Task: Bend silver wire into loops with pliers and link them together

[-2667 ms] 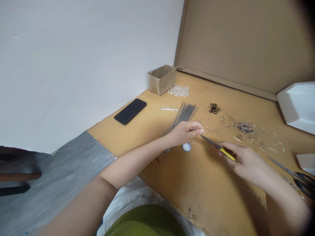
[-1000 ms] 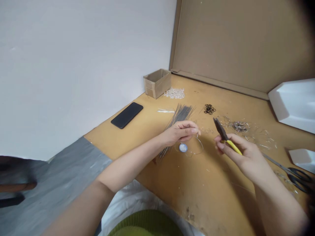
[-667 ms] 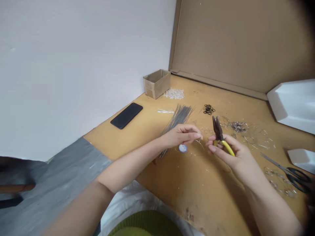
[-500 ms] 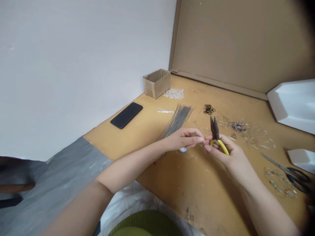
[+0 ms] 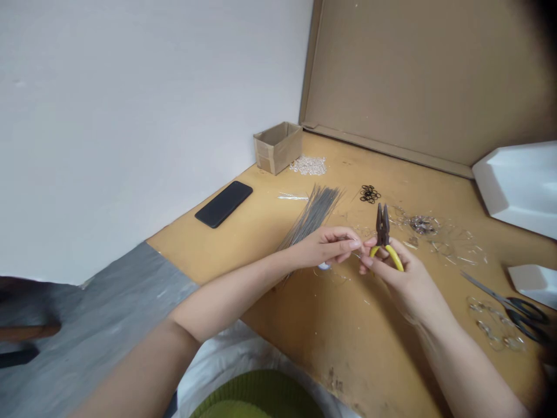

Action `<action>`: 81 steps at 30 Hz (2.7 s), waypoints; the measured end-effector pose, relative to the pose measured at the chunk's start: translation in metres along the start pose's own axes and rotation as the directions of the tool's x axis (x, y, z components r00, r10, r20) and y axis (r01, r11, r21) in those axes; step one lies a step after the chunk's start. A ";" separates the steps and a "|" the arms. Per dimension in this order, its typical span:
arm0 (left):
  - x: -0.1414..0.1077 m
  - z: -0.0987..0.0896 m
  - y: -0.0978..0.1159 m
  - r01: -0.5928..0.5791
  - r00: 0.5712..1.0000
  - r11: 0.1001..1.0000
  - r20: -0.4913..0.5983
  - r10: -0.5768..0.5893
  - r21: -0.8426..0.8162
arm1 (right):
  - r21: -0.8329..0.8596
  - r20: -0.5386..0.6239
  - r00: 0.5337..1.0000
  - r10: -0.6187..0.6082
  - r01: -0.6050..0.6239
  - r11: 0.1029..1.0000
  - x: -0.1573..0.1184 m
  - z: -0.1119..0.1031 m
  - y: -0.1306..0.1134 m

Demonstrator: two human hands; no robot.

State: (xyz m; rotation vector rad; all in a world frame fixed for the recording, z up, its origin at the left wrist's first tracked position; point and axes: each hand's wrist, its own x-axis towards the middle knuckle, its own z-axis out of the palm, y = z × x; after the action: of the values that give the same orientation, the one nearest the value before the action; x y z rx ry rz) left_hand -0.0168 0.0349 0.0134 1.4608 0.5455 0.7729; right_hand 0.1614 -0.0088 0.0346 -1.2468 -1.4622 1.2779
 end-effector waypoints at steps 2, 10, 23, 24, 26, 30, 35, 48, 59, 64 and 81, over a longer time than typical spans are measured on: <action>0.001 0.000 -0.001 -0.022 1.000 1.000 -0.019 0.022 -0.009 | -0.040 -0.014 1.000 -0.018 0.017 0.999 -0.001 -0.001 0.001; 0.002 0.000 -0.002 -0.050 0.997 0.999 -0.058 0.050 -0.011 | -0.056 -0.047 0.999 0.001 -0.004 0.998 0.000 0.001 -0.001; 0.004 0.001 -0.003 -0.066 0.996 0.975 -0.079 0.050 -0.213 | 0.141 -0.209 0.977 -0.034 0.064 0.988 0.007 -0.004 0.008; 0.005 0.000 -0.003 -0.075 0.995 0.973 -0.088 0.057 -0.216 | 0.166 -0.223 0.974 -0.030 0.068 0.984 0.008 -0.005 0.007; 0.006 0.000 -0.004 -0.081 0.993 0.973 -0.101 0.061 -0.217 | 0.213 -0.237 0.971 -0.023 0.075 0.974 0.009 -0.005 0.006; 0.007 0.002 -0.008 -0.070 0.989 0.975 -0.141 0.041 -0.210 | 0.277 -0.238 0.971 -0.011 0.079 0.958 0.010 -0.005 0.005; 0.007 0.003 -0.010 -0.078 0.976 0.986 -0.212 0.046 -0.144 | 0.325 -0.217 0.976 0.006 0.066 0.943 0.011 -0.004 0.010; 0.003 -0.003 -0.003 -0.001 0.988 1.000 -0.158 0.002 0.006 | 0.000 -0.229 0.970 -0.078 0.080 0.997 0.011 -0.008 0.015; 0.002 0.002 0.000 0.054 0.997 0.996 -0.057 -0.050 0.066 | -0.339 -0.251 0.947 -0.201 0.109 0.935 0.002 -0.006 0.005; 0.001 0.003 0.001 0.042 0.999 0.999 -0.017 -0.042 0.034 | -0.274 -0.258 0.956 -0.142 0.069 0.959 0.004 -0.009 0.006; -0.001 -0.004 0.002 0.091 0.996 0.996 -0.025 -0.091 -0.008 | -0.590 -0.013 0.999 -0.038 0.023 0.807 0.003 -0.047 -0.015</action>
State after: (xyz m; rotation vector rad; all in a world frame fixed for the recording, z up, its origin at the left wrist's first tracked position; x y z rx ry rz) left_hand -0.0206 0.0371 0.0151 1.4115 0.6240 0.7214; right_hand 0.2035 0.0031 0.0570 -1.6145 -1.9386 0.7885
